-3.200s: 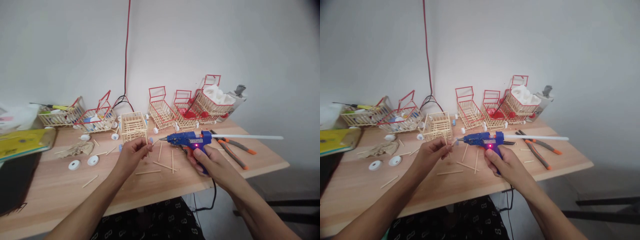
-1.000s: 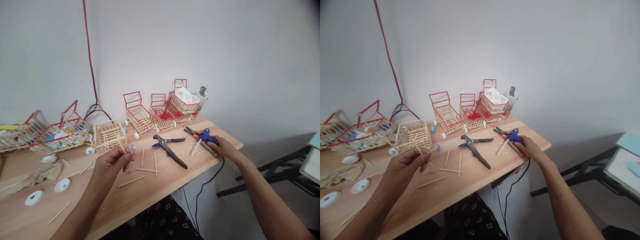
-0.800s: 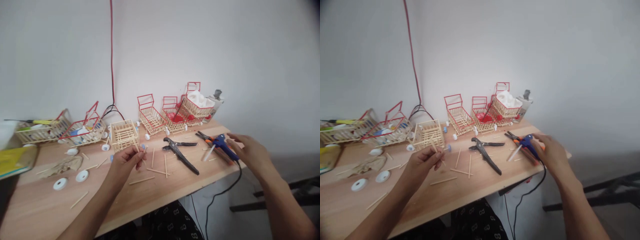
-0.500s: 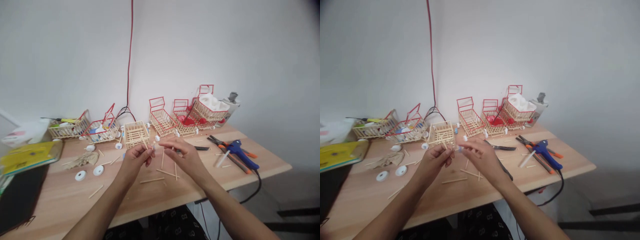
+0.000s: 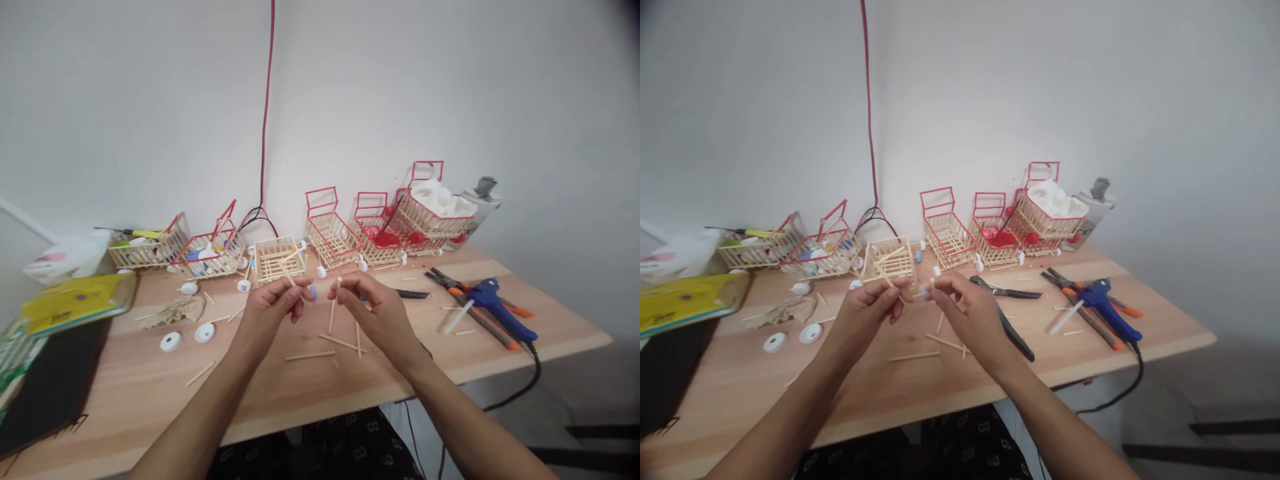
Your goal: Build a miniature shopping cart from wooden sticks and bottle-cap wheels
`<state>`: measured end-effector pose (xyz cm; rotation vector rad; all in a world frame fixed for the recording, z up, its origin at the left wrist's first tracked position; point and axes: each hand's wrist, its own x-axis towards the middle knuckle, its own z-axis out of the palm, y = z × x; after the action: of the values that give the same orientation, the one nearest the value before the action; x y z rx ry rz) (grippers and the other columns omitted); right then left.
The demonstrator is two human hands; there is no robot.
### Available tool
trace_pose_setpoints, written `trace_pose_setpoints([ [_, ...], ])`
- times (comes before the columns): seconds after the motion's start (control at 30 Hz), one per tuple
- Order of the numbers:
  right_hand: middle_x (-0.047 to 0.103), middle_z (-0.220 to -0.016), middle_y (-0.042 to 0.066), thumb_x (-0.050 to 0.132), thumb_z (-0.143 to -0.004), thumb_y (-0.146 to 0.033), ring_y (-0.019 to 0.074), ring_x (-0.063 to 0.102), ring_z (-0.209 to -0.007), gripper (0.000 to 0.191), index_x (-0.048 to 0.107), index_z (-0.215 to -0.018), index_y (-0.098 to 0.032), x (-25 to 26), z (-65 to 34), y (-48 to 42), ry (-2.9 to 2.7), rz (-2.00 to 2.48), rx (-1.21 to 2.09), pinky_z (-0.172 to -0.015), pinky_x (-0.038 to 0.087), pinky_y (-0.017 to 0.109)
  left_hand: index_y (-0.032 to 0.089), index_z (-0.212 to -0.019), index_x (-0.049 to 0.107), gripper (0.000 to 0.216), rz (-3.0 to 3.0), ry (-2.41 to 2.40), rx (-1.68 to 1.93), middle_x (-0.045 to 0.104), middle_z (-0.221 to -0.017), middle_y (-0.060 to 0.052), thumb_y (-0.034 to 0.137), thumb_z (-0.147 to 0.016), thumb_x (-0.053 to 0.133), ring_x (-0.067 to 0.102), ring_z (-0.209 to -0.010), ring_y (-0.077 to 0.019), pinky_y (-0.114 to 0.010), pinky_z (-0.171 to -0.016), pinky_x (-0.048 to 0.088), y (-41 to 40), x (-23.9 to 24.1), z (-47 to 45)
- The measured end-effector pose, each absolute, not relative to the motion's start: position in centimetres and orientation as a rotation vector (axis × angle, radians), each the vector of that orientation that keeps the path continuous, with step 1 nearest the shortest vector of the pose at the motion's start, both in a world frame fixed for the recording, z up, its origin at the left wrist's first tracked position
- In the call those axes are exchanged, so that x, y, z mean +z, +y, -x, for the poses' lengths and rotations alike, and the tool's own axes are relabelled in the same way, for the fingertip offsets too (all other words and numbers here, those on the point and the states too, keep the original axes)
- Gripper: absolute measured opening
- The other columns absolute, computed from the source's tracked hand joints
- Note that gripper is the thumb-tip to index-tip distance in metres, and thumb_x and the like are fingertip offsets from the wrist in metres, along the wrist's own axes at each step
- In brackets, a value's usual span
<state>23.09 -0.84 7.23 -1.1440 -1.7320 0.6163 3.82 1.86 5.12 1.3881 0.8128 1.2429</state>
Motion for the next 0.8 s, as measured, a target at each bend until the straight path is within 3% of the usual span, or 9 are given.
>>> trace_pose_setpoints([
  [0.17, 0.067, -0.085, 0.003, 0.052, -0.094, -0.031, 0.0154, 0.058, -0.078, 0.015, 0.063, -0.09, -0.022, 7.1, -24.4, -1.7, -1.873, 1.163, 0.492, -0.072, 0.041, 0.027, 0.014, -0.076, 0.071, 0.023, -1.583, 0.973, 1.267, 0.058, -0.063, 0.0, 0.031, -0.087, 0.06, 0.048, -0.054, -0.0078, -0.022, -0.057, 0.039, 1.8, 5.8, -3.4],
  [0.37, 0.06, -0.076, 0.001, 0.055, -0.093, -0.029, 0.0145, 0.054, -0.073, 0.014, 0.065, -0.091, -0.021, 6.6, -24.3, -1.7, -1.916, 1.124, 0.4, -0.067, 0.039, 0.026, 0.012, -0.108, 0.069, 0.034, -1.421, 0.865, 1.184, 0.054, -0.059, 0.002, 0.037, -0.087, 0.061, 0.046, -0.052, -0.0079, -0.021, -0.051, 0.036, 2.0, 5.4, -3.5],
  [0.67, 0.059, -0.078, 0.001, 0.056, -0.091, -0.018, 0.0131, 0.054, -0.073, 0.012, 0.068, -0.095, -0.019, 6.6, -22.9, -2.4, -2.004, 1.091, 0.378, -0.065, 0.04, 0.025, 0.013, -0.096, 0.072, 0.029, -1.169, 0.678, 1.173, 0.057, -0.072, -0.001, 0.037, -0.081, 0.07, 0.048, -0.051, -0.005, -0.017, -0.045, 0.032, 2.3, 5.1, -3.5],
  [0.8, 0.059, -0.078, 0.002, 0.056, -0.091, -0.018, 0.0136, 0.056, -0.073, 0.013, 0.068, -0.093, -0.019, 6.7, -22.6, -2.2, -2.005, 1.09, 0.378, -0.065, 0.041, 0.025, 0.015, -0.101, 0.072, 0.029, -1.161, 0.651, 1.161, 0.057, -0.073, -0.001, 0.036, -0.082, 0.069, 0.049, -0.052, -0.0046, -0.017, -0.046, 0.033, 2.2, 5.1, -3.5],
])
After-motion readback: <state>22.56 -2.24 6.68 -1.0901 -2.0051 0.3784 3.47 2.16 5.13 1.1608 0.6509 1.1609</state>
